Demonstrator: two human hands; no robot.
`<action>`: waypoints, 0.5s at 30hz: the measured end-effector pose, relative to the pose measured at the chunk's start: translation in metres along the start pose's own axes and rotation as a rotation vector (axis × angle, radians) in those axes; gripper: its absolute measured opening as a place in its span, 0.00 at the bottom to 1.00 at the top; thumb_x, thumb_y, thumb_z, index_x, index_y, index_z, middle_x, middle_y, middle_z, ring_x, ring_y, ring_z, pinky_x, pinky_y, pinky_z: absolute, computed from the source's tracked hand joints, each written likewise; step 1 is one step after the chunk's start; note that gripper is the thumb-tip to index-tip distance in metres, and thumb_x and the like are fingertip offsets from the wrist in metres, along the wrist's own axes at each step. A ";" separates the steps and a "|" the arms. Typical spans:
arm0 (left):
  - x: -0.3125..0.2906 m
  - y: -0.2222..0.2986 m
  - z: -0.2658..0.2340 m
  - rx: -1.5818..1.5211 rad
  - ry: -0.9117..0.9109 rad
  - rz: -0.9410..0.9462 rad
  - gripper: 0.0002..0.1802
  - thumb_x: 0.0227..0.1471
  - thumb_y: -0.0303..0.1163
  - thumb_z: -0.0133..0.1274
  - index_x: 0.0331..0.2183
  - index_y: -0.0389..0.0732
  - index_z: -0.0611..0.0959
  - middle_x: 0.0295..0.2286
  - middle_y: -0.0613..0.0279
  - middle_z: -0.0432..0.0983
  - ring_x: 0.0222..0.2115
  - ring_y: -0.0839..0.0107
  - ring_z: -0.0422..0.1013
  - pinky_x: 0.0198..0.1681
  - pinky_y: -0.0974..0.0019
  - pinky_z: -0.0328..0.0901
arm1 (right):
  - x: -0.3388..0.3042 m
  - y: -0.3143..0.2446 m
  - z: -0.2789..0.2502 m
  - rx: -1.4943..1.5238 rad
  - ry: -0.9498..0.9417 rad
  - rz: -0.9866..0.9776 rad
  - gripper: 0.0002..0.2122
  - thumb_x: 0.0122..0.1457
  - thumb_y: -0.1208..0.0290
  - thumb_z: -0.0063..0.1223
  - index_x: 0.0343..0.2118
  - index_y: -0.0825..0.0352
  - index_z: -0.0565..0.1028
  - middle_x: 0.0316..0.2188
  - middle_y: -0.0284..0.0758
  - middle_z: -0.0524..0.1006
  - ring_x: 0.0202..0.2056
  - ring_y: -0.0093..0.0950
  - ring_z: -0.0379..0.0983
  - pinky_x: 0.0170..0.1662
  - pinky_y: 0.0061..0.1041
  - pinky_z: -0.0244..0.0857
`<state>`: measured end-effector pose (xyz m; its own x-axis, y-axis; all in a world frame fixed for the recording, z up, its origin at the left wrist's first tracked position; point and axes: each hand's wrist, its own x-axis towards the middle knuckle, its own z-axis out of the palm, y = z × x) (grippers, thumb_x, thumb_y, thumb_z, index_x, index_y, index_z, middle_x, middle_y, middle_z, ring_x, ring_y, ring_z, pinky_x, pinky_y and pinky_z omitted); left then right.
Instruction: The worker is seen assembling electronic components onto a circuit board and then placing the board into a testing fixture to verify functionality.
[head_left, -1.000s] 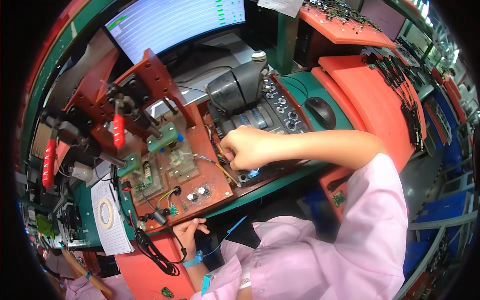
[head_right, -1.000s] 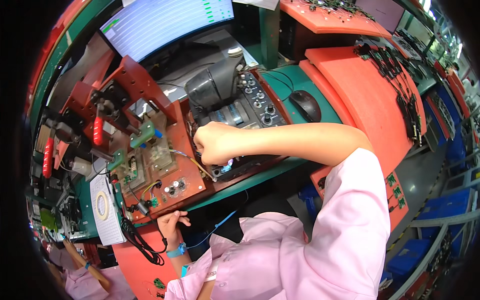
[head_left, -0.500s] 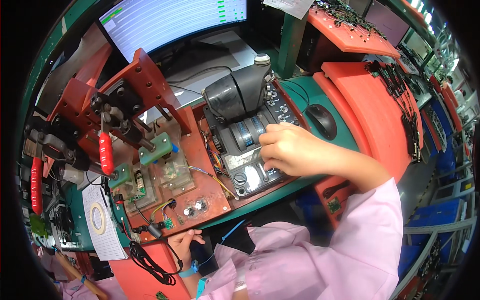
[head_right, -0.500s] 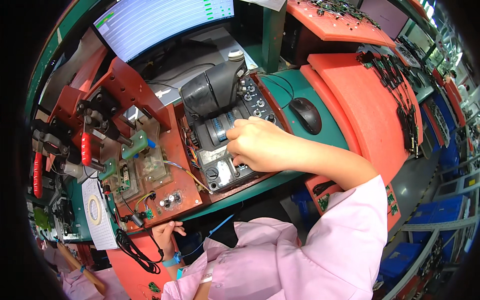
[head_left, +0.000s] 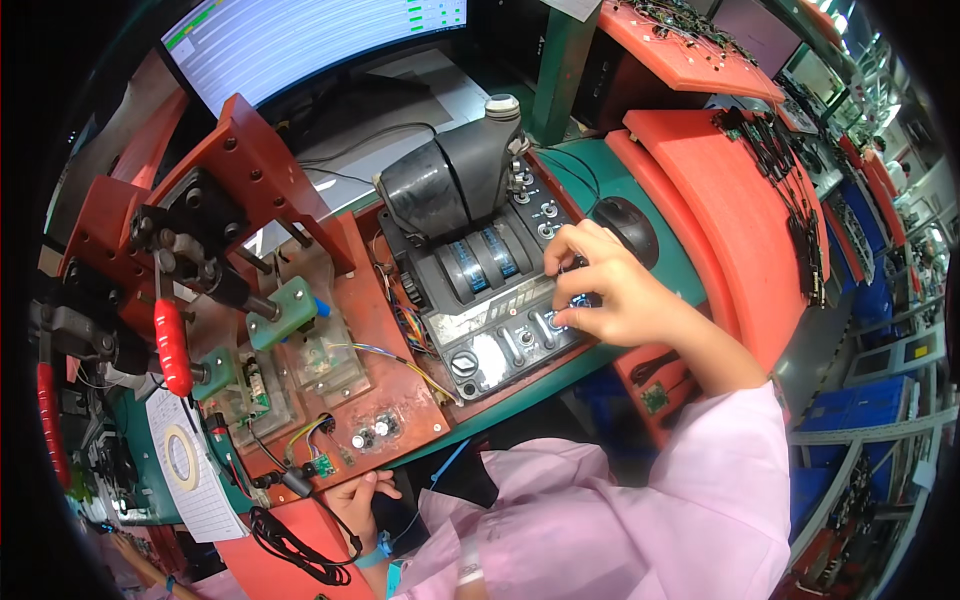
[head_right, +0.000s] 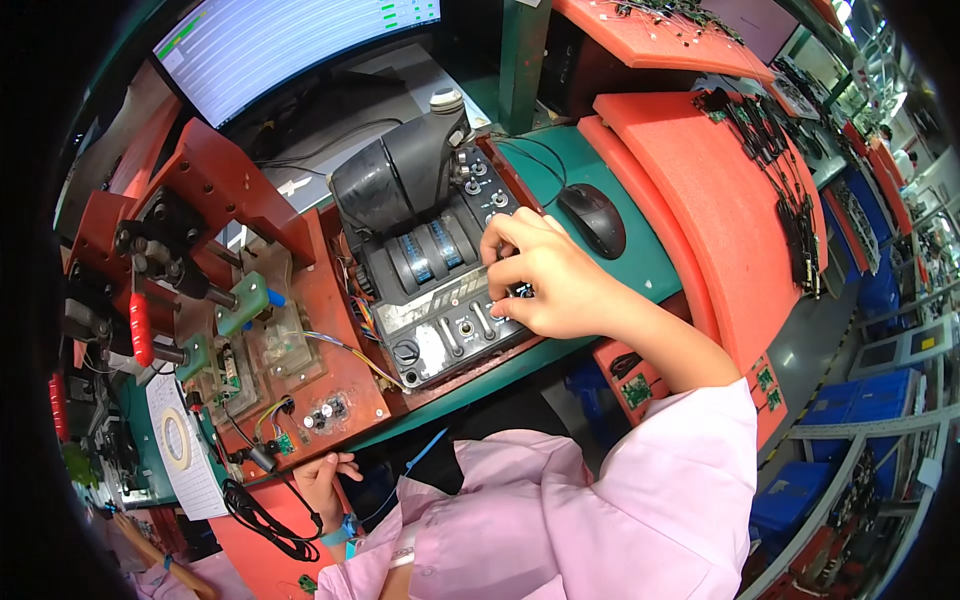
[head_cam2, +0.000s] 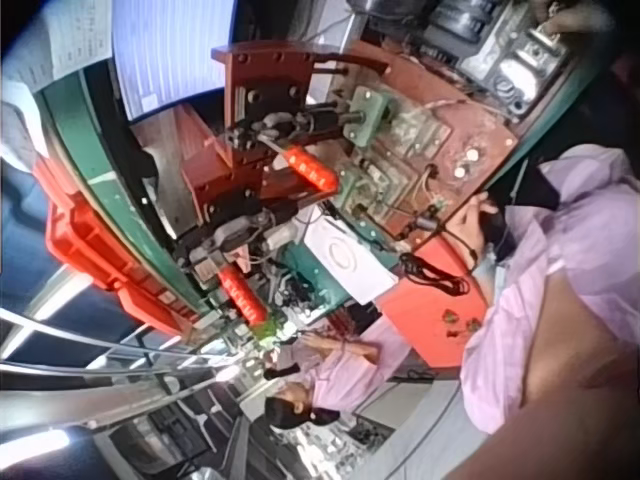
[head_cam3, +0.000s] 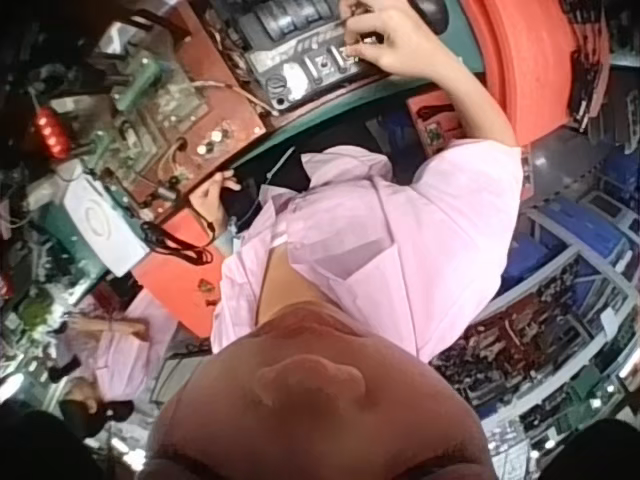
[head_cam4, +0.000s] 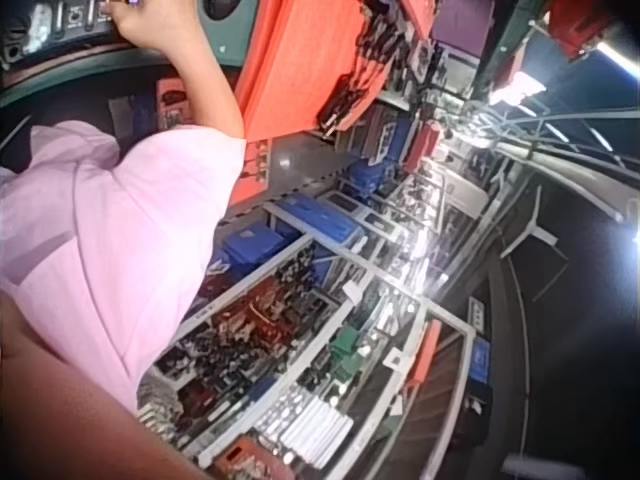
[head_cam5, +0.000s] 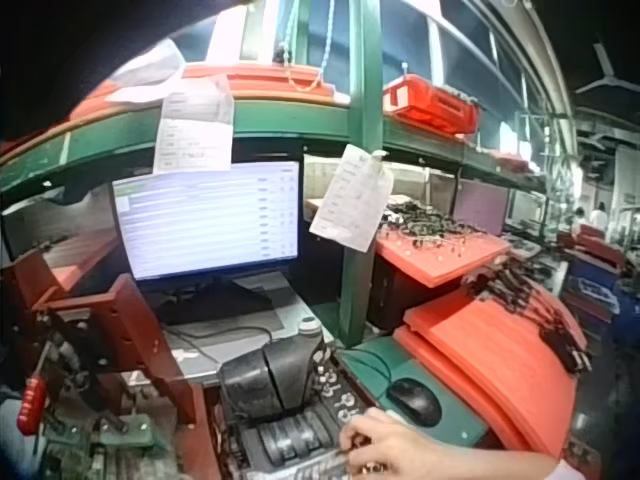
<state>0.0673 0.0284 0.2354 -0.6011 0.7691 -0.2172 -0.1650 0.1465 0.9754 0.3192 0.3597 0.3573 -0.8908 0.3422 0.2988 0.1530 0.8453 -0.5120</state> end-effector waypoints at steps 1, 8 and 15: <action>0.000 0.000 0.000 -0.003 0.003 -0.002 0.11 0.54 0.19 0.46 0.27 0.22 0.81 0.25 0.49 0.79 0.14 0.67 0.71 0.24 0.75 0.67 | 0.000 0.000 0.001 0.000 -0.005 -0.002 0.06 0.41 0.78 0.61 0.24 0.64 0.76 0.36 0.32 0.68 0.38 0.32 0.62 0.45 0.29 0.57; 0.000 -0.003 0.000 -0.026 0.007 -0.004 0.11 0.54 0.20 0.46 0.27 0.22 0.81 0.24 0.50 0.79 0.14 0.67 0.71 0.24 0.75 0.67 | -0.013 -0.016 -0.006 0.166 0.011 -0.036 0.05 0.41 0.78 0.58 0.23 0.63 0.75 0.34 0.30 0.67 0.36 0.30 0.61 0.45 0.27 0.54; -0.001 -0.001 0.000 -0.033 0.008 0.002 0.11 0.54 0.20 0.47 0.27 0.22 0.81 0.22 0.50 0.79 0.14 0.68 0.71 0.24 0.75 0.67 | -0.007 -0.019 0.001 -0.107 0.039 -0.030 0.06 0.41 0.79 0.56 0.24 0.63 0.76 0.33 0.29 0.68 0.34 0.29 0.62 0.43 0.27 0.53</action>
<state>0.0686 0.0274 0.2345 -0.6075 0.7645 -0.2157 -0.1898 0.1240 0.9740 0.3217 0.3408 0.3642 -0.8786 0.3301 0.3451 0.1733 0.8937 -0.4138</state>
